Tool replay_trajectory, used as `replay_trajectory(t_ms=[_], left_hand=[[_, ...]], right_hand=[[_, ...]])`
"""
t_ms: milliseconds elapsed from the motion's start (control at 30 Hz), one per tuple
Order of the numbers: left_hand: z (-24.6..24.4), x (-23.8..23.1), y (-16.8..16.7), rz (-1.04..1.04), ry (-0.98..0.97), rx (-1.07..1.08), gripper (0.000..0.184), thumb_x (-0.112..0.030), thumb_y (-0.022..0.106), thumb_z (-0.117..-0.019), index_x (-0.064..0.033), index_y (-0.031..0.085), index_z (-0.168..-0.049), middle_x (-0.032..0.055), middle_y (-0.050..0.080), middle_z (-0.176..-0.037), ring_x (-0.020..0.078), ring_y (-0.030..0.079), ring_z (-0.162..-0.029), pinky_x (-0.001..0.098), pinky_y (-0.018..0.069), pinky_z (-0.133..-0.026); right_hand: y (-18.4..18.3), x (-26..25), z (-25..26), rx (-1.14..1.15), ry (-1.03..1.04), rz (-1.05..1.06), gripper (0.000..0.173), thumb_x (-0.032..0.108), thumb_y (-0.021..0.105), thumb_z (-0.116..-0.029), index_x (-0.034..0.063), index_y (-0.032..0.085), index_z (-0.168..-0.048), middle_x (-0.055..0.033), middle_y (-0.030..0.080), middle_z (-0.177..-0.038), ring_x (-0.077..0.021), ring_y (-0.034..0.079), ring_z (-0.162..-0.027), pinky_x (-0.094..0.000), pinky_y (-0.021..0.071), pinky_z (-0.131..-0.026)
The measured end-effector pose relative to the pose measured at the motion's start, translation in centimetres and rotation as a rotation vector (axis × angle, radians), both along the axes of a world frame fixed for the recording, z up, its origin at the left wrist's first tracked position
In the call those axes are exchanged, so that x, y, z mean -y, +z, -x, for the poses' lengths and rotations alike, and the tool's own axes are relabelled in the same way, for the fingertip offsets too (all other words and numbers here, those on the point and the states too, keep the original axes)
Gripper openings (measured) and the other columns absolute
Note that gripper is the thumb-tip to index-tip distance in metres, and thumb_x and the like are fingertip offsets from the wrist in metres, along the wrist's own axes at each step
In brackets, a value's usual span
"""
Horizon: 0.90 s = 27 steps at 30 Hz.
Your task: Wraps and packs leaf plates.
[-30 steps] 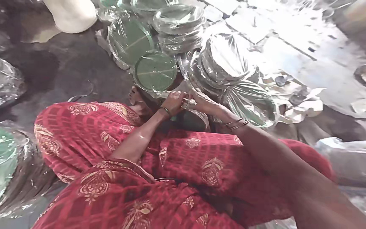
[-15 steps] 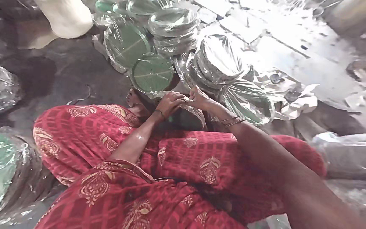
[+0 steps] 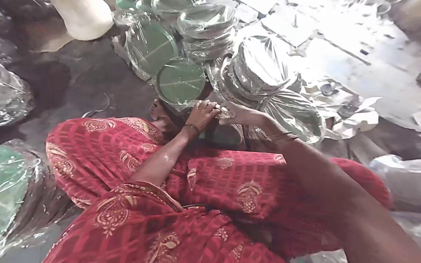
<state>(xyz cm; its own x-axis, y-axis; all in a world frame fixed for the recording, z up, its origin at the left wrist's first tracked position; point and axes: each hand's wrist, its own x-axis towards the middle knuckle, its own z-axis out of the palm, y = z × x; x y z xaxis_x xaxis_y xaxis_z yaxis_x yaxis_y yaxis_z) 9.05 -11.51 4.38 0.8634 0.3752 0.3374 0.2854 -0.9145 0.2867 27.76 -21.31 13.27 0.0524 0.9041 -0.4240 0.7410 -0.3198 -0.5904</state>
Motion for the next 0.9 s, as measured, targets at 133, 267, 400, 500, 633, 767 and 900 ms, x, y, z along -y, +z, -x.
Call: replay_trajectory(t_ms=[133, 267, 400, 500, 633, 767, 900], left_hand=[[-0.8, 0.5, 1.4, 0.049, 0.024, -0.054, 0.035, -0.004, 0.054, -0.1012, -0.0144, 0.067, -0.132, 0.0124, 0.058, -0.147, 0.0377, 0.047, -0.142, 0.0590, 0.0344, -0.118], [-1.2, 0.7, 2.6, 0.039, -0.024, -0.081, 0.032, -0.003, 0.055, -0.1004, -0.0123, 0.069, -0.128, 0.0131, 0.062, -0.142, 0.0344, 0.055, -0.135, 0.0583, 0.0390, -0.113], [-1.4, -0.3, 3.5, 0.268, -0.147, -0.096, 0.035, -0.009, 0.070, -0.0924, -0.0104, 0.070, -0.128, 0.0152, 0.062, -0.140, 0.0369, 0.055, -0.132, 0.0625, 0.0362, -0.112], [-0.8, -3.3, 3.6, 0.544, -0.249, 0.108, 0.036, -0.014, 0.077, -0.0904, -0.0020, 0.070, -0.123, 0.0198, 0.066, -0.129, 0.0333, 0.063, -0.122, 0.0552, 0.0470, -0.108], [1.7, -6.5, 5.7, 0.656, -0.065, 0.338, 0.030, -0.008, 0.062, -0.0996, 0.0045, 0.065, -0.126, 0.0203, 0.065, -0.132, 0.0280, 0.063, -0.123, 0.0417, 0.0488, -0.109], [3.9, -8.4, 6.9, 0.753, 0.088, 0.419, 0.033, -0.008, 0.053, -0.1039, 0.0013, 0.059, -0.135, 0.0161, 0.064, -0.135, 0.0202, 0.066, -0.119, 0.0362, 0.0528, -0.103], [5.7, -10.4, 5.8, 0.740, 0.147, 0.623, 0.037, -0.012, 0.049, -0.1059, 0.0058, 0.054, -0.138, 0.0208, 0.064, -0.134, 0.0215, 0.065, -0.121, 0.0353, 0.0517, -0.104]], right_hand=[[-1.9, 0.9, 1.8, 0.214, 0.057, -0.057, 0.119, 0.036, 0.095, -0.0699, 0.0098, 0.025, -0.162, -0.0250, 0.032, -0.162, -0.0447, 0.037, -0.146, -0.0619, 0.0342, -0.116], [-3.5, 1.1, 2.4, 0.288, -0.036, -0.141, 0.106, 0.036, 0.089, -0.0782, 0.0081, 0.028, -0.160, -0.0274, 0.045, -0.150, -0.0476, 0.048, -0.135, -0.0630, 0.0435, -0.108], [-3.5, 0.7, 2.3, 0.362, -0.052, -0.115, 0.087, 0.040, 0.078, -0.0885, 0.0074, 0.037, -0.157, -0.0298, 0.055, -0.138, -0.0490, 0.054, -0.127, -0.0647, 0.0449, -0.103], [-3.2, 1.3, 1.9, 0.338, -0.044, -0.195, 0.064, 0.033, 0.069, -0.0982, 0.0062, 0.045, -0.151, -0.0278, 0.058, -0.134, -0.0472, 0.059, -0.119, -0.0649, 0.0484, -0.097], [-2.4, 0.1, 1.0, 0.293, -0.027, -0.196, 0.063, 0.028, 0.057, -0.1060, 0.0051, 0.032, -0.159, -0.0299, 0.059, -0.133, -0.0470, 0.061, -0.120, -0.0633, 0.0469, -0.102], [-0.8, -0.9, 0.7, 0.294, -0.021, -0.259, 0.056, 0.026, 0.054, -0.1074, 0.0016, 0.037, -0.154, -0.0295, 0.059, -0.134, -0.0459, 0.060, -0.123, -0.0622, 0.0457, -0.105], [2.8, -0.7, 1.3, 0.287, -0.034, -0.451, 0.059, 0.030, 0.052, -0.1085, 0.0031, 0.034, -0.157, -0.0277, 0.050, -0.148, -0.0450, 0.053, -0.134, -0.0606, 0.0407, -0.112]])
